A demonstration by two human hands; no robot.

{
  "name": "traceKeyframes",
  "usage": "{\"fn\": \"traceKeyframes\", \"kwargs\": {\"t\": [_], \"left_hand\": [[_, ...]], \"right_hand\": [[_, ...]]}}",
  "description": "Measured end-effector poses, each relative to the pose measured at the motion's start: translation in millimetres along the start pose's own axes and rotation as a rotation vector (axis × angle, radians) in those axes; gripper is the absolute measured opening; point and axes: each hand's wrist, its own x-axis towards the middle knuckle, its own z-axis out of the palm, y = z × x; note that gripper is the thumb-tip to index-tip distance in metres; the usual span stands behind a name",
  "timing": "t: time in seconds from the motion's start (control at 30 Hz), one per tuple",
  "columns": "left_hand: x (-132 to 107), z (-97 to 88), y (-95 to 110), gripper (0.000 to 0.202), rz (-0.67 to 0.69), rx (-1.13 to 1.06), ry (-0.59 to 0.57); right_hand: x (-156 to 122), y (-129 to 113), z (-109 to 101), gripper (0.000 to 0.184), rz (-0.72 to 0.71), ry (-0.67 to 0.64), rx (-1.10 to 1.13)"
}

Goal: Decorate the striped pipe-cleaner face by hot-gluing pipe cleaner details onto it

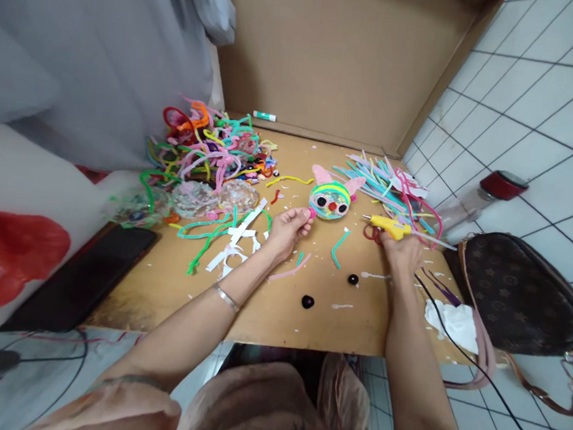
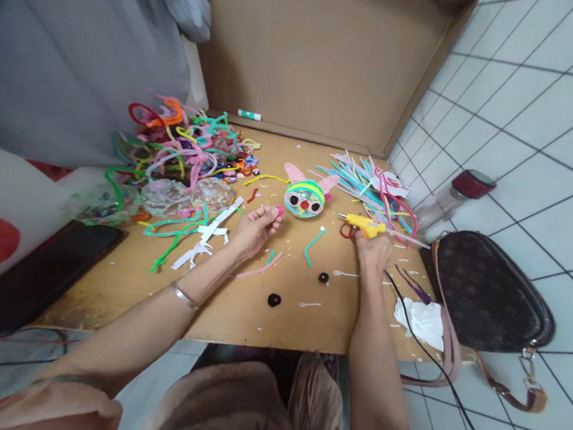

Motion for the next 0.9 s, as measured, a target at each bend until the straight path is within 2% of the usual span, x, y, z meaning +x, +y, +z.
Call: {"fn": "traceKeyframes", "kwargs": {"t": [0.1, 0.2, 0.37, 0.5, 0.63, 0.9], "left_hand": [[3, -2.5, 0, 0.031, -0.039, -0.045, -0.009], [3, -4.2, 1, 0.027, -0.082, -0.076, -0.015], [0, -3.1, 2, 0.024, -0.111, -0.084, -0.019], [-2, -2.0, 1, 0.025, -0.086, -0.045, -0.034], [-3, -2.5, 1, 0.026, -0.105, -0.046, -0.033], [-3, -3.3, 1, 0.017, -0.126, -0.072, -0.048]], "right_hand": [[1, -5, -6, 0.037, -0.008, 0.099, 0.210], [-5, -17, -11, 0.037, -0.041, 0.137, 0.327], [-30, -37, -13, 0.047, -0.243, 0.093, 0.311], [-48, -42, -11, 0.034, -0.403, 0.059, 0.299], [-55, -43, -6, 0.030, -0.452, 0.055, 0.242], [-54, -40, 2, 0.025, -0.545, 0.147, 0.182]]}}
